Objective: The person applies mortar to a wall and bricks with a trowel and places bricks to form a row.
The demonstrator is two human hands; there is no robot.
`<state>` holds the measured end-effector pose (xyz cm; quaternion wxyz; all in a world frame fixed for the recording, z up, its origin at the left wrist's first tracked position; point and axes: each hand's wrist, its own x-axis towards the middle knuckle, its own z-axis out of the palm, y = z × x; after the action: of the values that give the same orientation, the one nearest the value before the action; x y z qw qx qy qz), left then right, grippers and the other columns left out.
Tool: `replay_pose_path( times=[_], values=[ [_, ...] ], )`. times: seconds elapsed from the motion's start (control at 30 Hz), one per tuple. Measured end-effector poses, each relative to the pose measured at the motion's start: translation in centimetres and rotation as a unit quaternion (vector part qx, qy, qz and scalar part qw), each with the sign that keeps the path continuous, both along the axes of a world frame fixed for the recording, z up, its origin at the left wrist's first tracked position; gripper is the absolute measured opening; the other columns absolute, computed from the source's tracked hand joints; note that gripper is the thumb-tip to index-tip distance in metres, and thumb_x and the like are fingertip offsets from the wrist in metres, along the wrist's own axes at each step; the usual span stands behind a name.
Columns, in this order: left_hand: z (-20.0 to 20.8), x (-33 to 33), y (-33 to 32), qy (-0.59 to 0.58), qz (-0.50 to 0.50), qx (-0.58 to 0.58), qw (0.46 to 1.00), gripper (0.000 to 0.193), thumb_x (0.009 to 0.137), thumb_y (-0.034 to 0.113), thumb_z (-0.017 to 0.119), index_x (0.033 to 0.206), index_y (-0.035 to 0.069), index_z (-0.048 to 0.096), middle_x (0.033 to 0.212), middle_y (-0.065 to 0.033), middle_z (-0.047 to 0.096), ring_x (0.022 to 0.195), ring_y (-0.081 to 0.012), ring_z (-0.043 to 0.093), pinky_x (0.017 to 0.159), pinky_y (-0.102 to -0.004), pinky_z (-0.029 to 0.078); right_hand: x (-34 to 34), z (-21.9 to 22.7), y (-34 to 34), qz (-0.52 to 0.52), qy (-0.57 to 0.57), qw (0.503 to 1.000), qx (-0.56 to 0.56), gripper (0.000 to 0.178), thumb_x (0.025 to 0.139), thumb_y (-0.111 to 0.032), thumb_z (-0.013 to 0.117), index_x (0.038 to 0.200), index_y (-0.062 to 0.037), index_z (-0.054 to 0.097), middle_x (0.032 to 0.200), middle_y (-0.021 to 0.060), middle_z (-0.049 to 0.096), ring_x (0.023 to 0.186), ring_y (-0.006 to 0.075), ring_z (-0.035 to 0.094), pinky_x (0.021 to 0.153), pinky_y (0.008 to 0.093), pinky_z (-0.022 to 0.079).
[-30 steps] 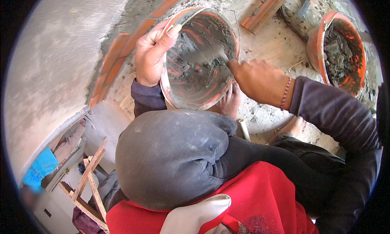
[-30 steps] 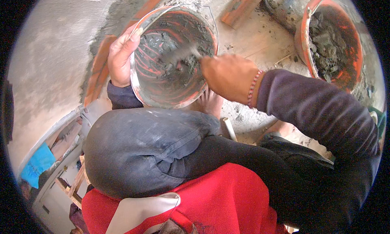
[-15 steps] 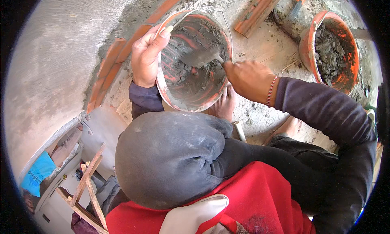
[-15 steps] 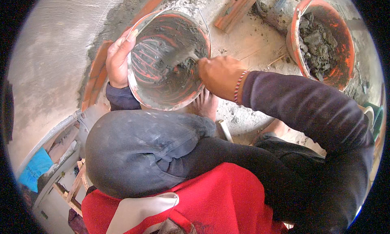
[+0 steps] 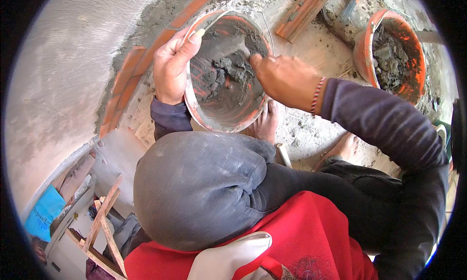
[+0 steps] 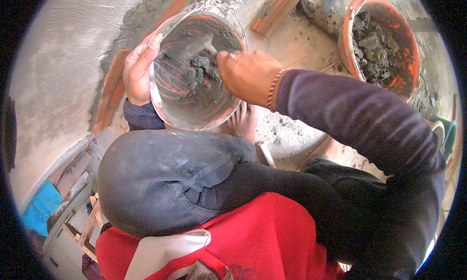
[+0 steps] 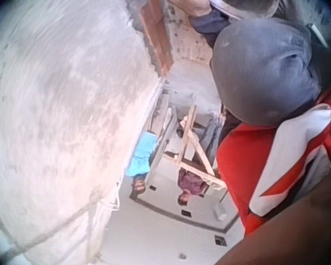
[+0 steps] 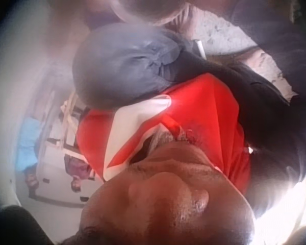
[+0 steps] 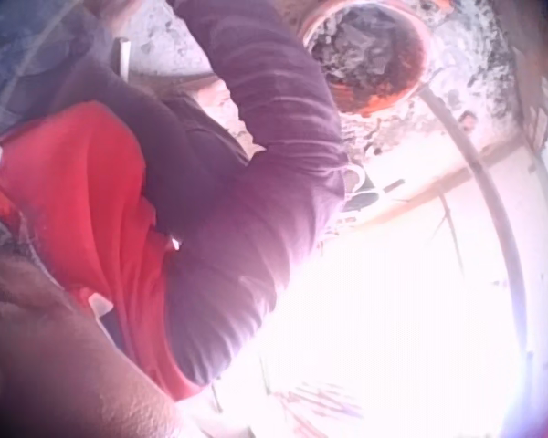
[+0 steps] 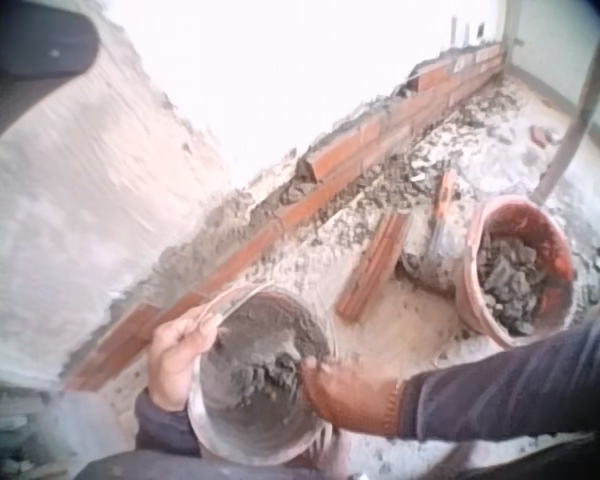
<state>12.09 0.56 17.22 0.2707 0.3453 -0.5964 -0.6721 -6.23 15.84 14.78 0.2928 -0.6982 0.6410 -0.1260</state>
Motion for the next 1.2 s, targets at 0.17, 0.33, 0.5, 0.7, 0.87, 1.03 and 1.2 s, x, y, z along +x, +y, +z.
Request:
replay_pose_path(
  times=[0.17,0.33,0.5,0.7,0.87,1.03,1.2],
  values=[
    [0.7,0.3,0.3,0.014,0.005,0.032,0.999,0.026,0.093,0.015,0.063,0.098,-0.01,0.067,0.12,-0.013,0.062,0.096,-0.0089,0.053,0.088,-0.0235,0.039,-0.5,-0.2,1.3,0.047,-0.011,0.995,0.092,0.017,0.091,-0.011,0.047,0.099,0.0039,0.049,0.078,0.0252,0.065,0.077,0.0394,0.068,0.067,0.0492,0.054],
    [0.1,-0.1,0.2,0.012,-0.012,0.011,1.0,0.026,0.094,0.014,0.061,0.098,-0.011,0.066,0.127,-0.0144,0.059,0.099,-0.0108,0.054,0.09,-0.0246,0.04,-0.1,-1.4,1.5,0.008,0.002,0.998,0.062,0.022,0.089,-0.015,0.05,0.096,0.0061,0.052,0.078,0.0221,0.066,0.075,0.0382,0.069,0.066,0.0473,0.056],
    [0.4,0.6,-0.2,0.034,0.006,0.057,0.998,0.027,0.094,0.014,0.061,0.1,-0.012,0.066,0.126,-0.0139,0.059,0.104,-0.0126,0.056,0.093,-0.0267,0.041,-0.8,-0.5,1.5,0.088,-0.013,0.996,-0.026,0.024,0.09,-0.015,0.048,0.097,0.0064,0.054,0.076,0.0196,0.067,0.073,0.036,0.069,0.063,0.0468,0.056],
    [0.8,1.2,-0.5,0.036,0.001,0.085,0.996,0.04,0.096,0.017,0.057,0.123,-0.012,0.056,0.122,-0.0139,0.061,0.104,-0.0119,0.056,0.091,-0.0272,0.043,1.4,-0.1,1.1,0.051,-0.011,0.999,0.005,0.02,0.091,-0.011,0.048,0.103,0.0049,0.05,0.075,0.0188,0.064,0.07,0.0358,0.068,0.062,0.0449,0.055],
    [0.7,0.8,0.0,0.027,0.019,0.067,0.997,0.024,0.094,0.015,0.06,0.099,-0.008,0.065,0.118,-0.0139,0.062,0.102,-0.013,0.056,0.09,-0.0274,0.042,0.7,0.2,-0.1,0.041,-0.001,0.999,-0.03,0.019,0.091,-0.014,0.05,0.1,0.0032,0.051,0.075,0.0192,0.065,0.07,0.0352,0.068,0.06,0.0444,0.055],
    [-0.3,0.7,-0.3,0.001,0.008,0.017,1.0,0.029,0.092,0.013,0.064,0.068,-0.002,0.058,0.118,-0.0158,0.062,0.099,-0.0132,0.056,0.088,-0.0269,0.04,0.0,-1.4,3.2,0.081,0.022,0.996,0.042,0.016,0.092,-0.013,0.047,0.101,0.0008,0.05,0.071,0.0188,0.063,0.068,0.0345,0.068,0.057,0.0434,0.054],
    [0.3,0.0,0.8,-0.037,-0.041,-0.076,0.996,0.021,0.092,0.014,0.062,0.083,-0.006,0.063,0.125,-0.0184,0.059,0.107,-0.0165,0.056,0.093,-0.028,0.041,-0.9,0.7,-0.6,0.021,0.05,0.999,-0.002,0.021,0.089,-0.015,0.052,0.095,0.0041,0.056,0.075,0.0183,0.067,0.073,0.0345,0.07,0.062,0.0428,0.057]
  ],
)
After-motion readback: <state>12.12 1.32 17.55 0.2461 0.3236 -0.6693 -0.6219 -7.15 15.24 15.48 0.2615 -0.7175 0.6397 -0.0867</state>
